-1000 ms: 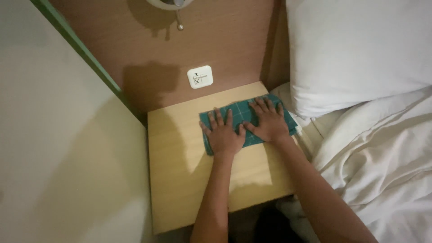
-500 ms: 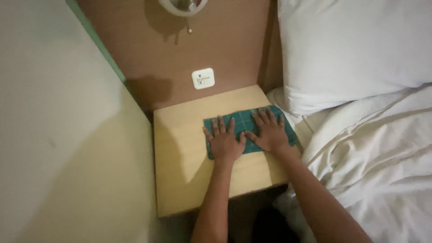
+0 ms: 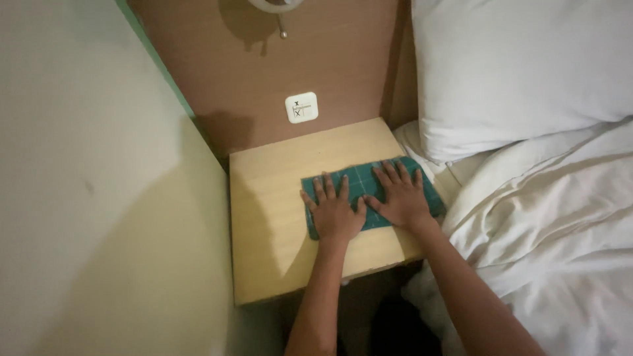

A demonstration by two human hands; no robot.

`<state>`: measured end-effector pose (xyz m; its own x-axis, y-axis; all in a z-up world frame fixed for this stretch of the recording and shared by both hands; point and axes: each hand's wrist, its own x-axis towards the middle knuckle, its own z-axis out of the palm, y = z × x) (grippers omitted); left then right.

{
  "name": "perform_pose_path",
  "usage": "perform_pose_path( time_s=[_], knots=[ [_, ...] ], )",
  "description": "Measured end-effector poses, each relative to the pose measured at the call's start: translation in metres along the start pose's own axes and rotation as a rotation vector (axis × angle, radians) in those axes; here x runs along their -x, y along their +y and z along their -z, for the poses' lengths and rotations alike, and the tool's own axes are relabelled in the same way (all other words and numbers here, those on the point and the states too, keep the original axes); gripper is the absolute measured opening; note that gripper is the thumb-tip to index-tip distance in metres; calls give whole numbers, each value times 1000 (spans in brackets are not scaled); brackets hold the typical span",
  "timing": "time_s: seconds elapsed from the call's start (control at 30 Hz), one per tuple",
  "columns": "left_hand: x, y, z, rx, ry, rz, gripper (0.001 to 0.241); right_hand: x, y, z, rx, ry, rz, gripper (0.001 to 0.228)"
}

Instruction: The person uses a green cloth to wipe the surface of a bed, then moves to a bedside table to clean it. They return to the bed to wipe the sheets again before moving to a desk and finally wiping an orange chair.

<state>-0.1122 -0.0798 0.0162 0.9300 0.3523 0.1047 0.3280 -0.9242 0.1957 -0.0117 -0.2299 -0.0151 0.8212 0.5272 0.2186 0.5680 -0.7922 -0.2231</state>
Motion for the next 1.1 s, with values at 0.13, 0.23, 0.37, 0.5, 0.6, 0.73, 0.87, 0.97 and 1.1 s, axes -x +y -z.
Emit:
perform_pose_path(
  time_s=[0.13, 0.23, 0.37, 0.5, 0.6, 0.73, 0.87, 0.97, 1.1],
  knots=[
    [-15, -4, -1, 13, -19, 8, 75, -15, -1, -2, 5, -24, -25, 88],
    [-16, -5, -5, 12, 9, -5, 75, -17, 2, -7, -1, 10, 3, 90],
    [-14, -7, -8, 6, 12, -11, 75, -14, -1, -2, -10, -35, -17, 89],
    [-2, -6, -6, -17, -18, -2, 77, 3, -6, 1, 2, -14, -15, 88],
    [20, -7, 5, -42, -38, -13, 78, 21, -12, 8, -3, -46, 8, 87],
    [39, -15, 6, -25, -34, -19, 80, 40, -24, 6, -11, 17, 27, 86],
    [38, -18, 14, 16, -52, -13, 79, 37, -32, 7, 48, 40, 33, 86],
    [22, -24, 10, 10, -33, -12, 79, 21, -33, 1, 18, 45, 24, 87],
    [-2, -35, 1, 9, 17, -12, 79, -4, -36, -5, 37, 63, 24, 86]
  ],
)
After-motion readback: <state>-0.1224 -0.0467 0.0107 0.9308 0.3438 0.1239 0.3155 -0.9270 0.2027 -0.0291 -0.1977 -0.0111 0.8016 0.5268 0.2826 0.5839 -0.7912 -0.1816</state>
